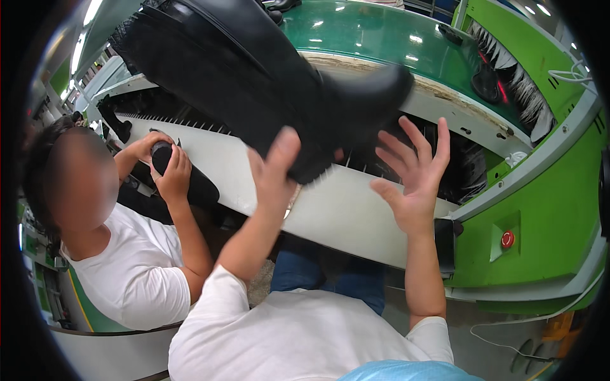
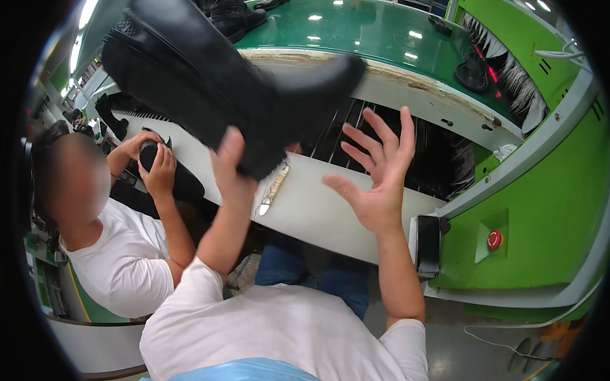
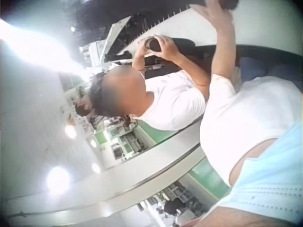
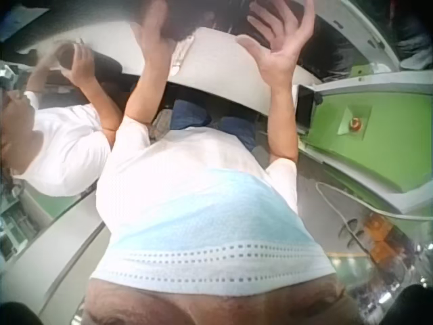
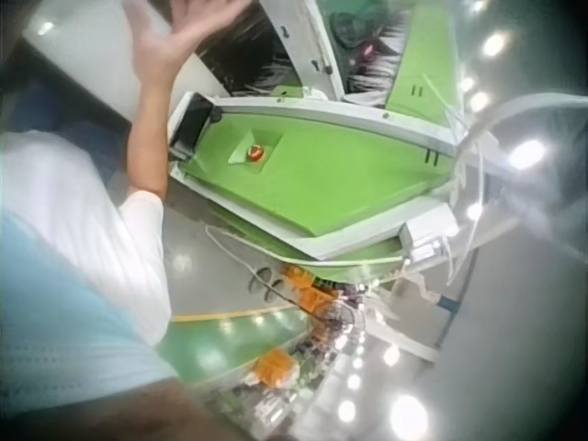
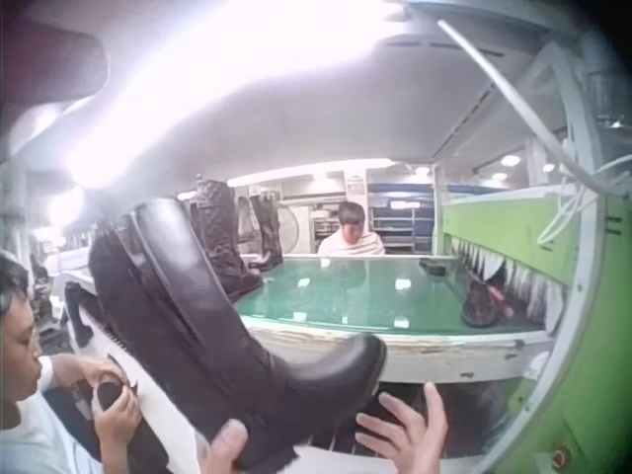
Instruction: The person inspects black leather boots on a factory assembly line. They pick up boots from a conveyor belt, rotate them to examine the soles and uppers, and place them back on the belt.
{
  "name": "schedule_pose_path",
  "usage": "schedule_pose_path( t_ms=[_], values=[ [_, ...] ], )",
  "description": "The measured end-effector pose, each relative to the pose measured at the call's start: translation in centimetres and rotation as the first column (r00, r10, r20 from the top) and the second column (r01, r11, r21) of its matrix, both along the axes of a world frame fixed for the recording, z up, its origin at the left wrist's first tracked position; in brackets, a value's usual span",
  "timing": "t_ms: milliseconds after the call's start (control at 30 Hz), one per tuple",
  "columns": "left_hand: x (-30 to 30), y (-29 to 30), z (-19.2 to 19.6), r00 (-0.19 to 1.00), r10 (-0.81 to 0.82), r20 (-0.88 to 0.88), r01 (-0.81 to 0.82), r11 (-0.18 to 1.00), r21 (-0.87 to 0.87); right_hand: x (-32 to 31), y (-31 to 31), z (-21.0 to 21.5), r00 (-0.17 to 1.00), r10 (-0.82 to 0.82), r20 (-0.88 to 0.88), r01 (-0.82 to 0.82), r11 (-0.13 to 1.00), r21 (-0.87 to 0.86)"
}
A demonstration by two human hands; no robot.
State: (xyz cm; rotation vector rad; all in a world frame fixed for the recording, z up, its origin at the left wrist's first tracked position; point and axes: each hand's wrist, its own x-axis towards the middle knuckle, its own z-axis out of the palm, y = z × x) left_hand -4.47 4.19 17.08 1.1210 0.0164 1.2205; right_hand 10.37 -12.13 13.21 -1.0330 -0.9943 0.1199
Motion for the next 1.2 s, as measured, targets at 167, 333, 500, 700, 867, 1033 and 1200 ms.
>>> schedule_pose_path(
  t_ms=[167, 333, 500, 700, 867, 1033, 1200],
  values=[
    [5.6, 14.6, 12.1, 0.963, 0.227, 0.145, -0.268, 0.849, 0.455, 1.4, -2.3, -5.5, 0.997, -0.015, -0.074, -0.006, 0.959, -0.284],
    [12.1, 23.3, 18.1, 0.839, 0.544, -0.035, -0.398, 0.656, 0.641, 0.8, -4.3, -11.8, 0.995, -0.087, -0.054, 0.051, 0.88, -0.473],
    [14.5, 38.0, 11.9, 0.393, 0.871, -0.296, -0.221, 0.402, 0.889, -0.2, -6.3, -11.6, 0.998, -0.054, -0.03, 0.027, 0.815, -0.578],
    [15.6, 37.9, 10.2, 0.353, 0.908, -0.228, -0.293, 0.338, 0.894, 1.5, -7.5, -9.8, 0.987, -0.128, 0.099, 0.162, 0.813, -0.559],
    [18.5, 37.4, 7.6, 0.464, 0.864, -0.195, -0.403, 0.402, 0.822, 3.2, -7.0, -4.2, 0.931, -0.132, 0.34, 0.294, 0.823, -0.486],
    [16.7, 37.2, 8.7, 0.272, 0.95, -0.151, -0.404, 0.256, 0.878, 7.8, -4.7, 4.4, 0.885, -0.359, 0.298, 0.435, 0.866, -0.248],
    [14.1, 24.9, 8.7, 0.664, 0.662, 0.348, -0.744, 0.536, 0.399, 20.4, -4.5, 13.8, 0.295, -0.637, 0.712, 0.955, 0.224, -0.194]
  ],
)
